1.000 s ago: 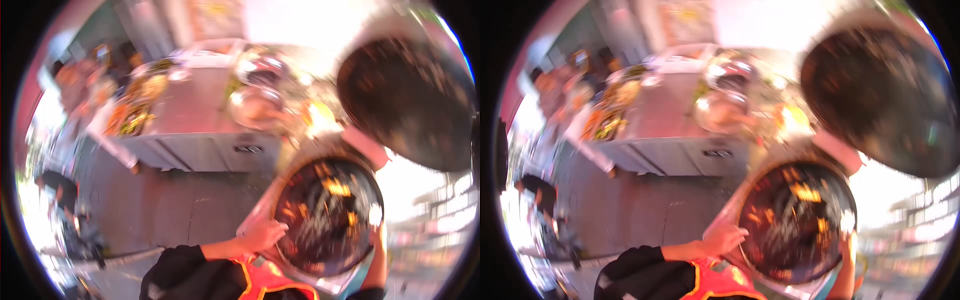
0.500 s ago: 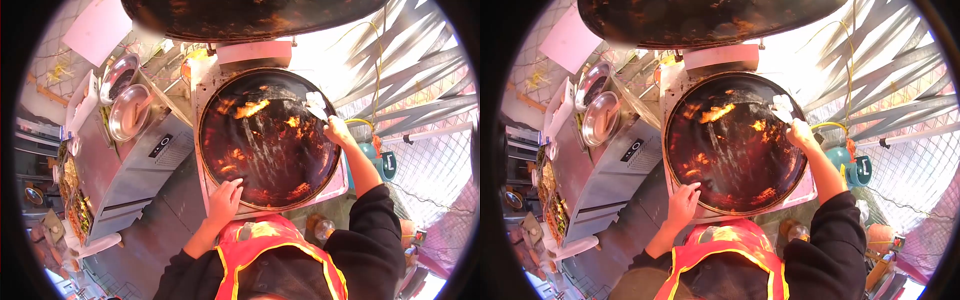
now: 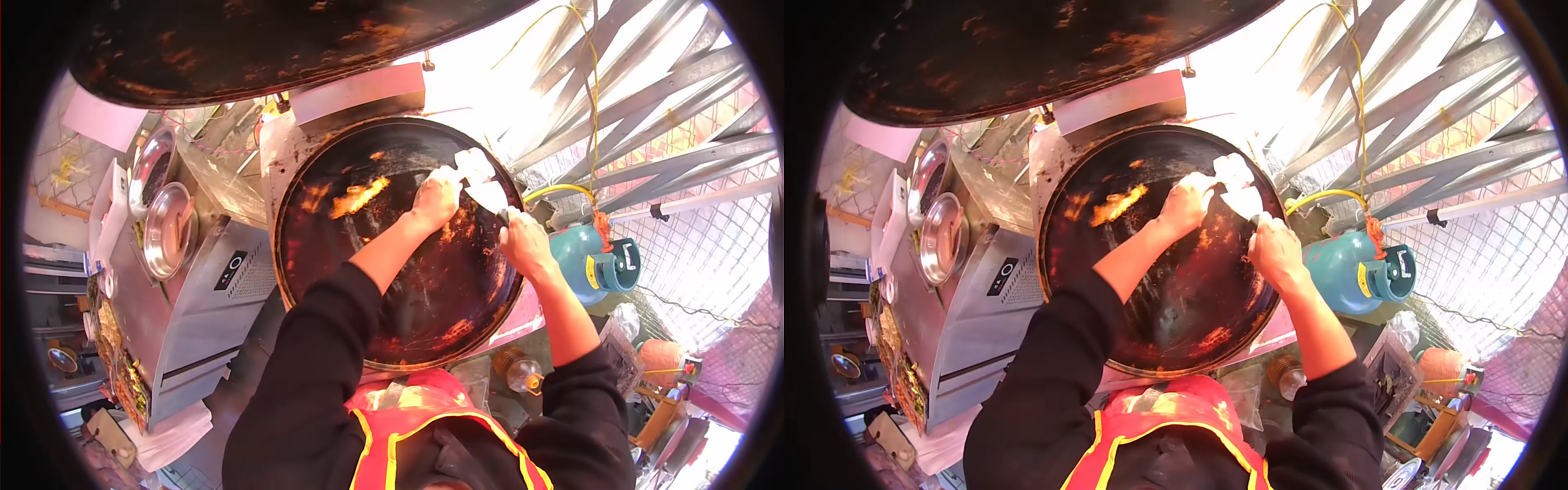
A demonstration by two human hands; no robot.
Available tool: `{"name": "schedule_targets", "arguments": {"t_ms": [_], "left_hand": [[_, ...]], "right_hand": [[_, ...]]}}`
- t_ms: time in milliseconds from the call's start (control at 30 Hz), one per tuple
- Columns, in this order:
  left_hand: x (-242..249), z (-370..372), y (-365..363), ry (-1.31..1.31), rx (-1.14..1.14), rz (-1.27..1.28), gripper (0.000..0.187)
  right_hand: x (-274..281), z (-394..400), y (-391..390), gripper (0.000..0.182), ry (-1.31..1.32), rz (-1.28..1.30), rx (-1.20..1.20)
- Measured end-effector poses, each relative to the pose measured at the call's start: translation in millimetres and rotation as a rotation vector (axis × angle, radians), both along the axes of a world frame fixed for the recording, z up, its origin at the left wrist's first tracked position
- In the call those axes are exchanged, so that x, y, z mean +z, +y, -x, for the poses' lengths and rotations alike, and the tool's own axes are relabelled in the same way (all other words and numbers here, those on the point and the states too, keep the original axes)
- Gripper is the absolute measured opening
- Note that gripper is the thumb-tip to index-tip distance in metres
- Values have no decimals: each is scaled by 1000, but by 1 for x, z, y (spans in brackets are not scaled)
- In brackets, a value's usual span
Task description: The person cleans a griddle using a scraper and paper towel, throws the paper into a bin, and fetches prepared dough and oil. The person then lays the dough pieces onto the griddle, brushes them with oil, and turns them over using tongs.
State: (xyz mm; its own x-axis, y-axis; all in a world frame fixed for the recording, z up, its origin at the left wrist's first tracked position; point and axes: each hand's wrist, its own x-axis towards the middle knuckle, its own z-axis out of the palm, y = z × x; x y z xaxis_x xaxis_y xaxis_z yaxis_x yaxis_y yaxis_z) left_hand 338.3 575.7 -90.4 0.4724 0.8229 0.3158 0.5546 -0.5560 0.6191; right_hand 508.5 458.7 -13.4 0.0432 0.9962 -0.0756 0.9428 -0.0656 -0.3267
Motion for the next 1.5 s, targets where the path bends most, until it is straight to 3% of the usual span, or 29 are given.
{"name": "schedule_targets", "arguments": {"t_ms": [33, 67, 167, 267, 333, 367, 467, 667, 733, 833, 933, 967, 1033, 1100, 1167, 1300, 1500], "left_hand": [[-13, -13, 15, 52, 29, 7, 22], [4, -21, 19, -115, -81, 185, 21], [30, -45, 35, -230, -150, 498, 21], [13, -74, 49, 52, 54, 390, 20], [-44, -89, 68, 223, 35, 175, 23], [-40, -92, 71, 307, 24, 66, 25], [-26, -99, 86, 401, 56, 373, 28], [-32, -61, 107, 247, 190, 117, 30], [-43, -46, 121, 141, 235, 50, 24], [-30, -23, 130, 65, 398, 262, 24], [-17, 18, 123, 111, 465, 134, 21], [0, 34, 109, 85, 496, 174, 20], [6, 73, 91, 154, 547, -3, 15], [21, 115, 61, 98, 578, -68, 11], [55, 150, 17, 144, 632, 17, 12], [78, 230, -79, 81, 750, -163, 11], [81, 326, -263, -26, 1145, -93, 11]], "right_hand": [[5, 1, -3, 24, 31, -59, 45], [2, 1, 0, 28, 91, 20, 6], [-17, 0, 20, 27, 12, 131, -62], [-34, -5, 27, 25, -5, 88, -90], [-39, -12, 34, 24, -19, 60, -83], [-39, -17, 39, 23, -27, 47, -64], [-44, -30, 61, 21, -67, 13, 22], [-53, -30, 110, 17, -38, -156, 202], [-54, -16, 129, 14, -102, -94, 207], [-68, 1, 150, 14, -103, -155, 264], [-59, 33, 144, 20, -90, -236, 319], [-65, 43, 135, 31, -13, -322, 337], [-61, 69, 112, 39, 14, -441, 378], [-34, 102, 80, 44, 96, -425, 427], [-19, 133, 51, 44, 123, -417, 479], [13, 194, -8, 48, 213, -495, 670], [30, 288, -113, 49, 158, -451, 1099]]}}
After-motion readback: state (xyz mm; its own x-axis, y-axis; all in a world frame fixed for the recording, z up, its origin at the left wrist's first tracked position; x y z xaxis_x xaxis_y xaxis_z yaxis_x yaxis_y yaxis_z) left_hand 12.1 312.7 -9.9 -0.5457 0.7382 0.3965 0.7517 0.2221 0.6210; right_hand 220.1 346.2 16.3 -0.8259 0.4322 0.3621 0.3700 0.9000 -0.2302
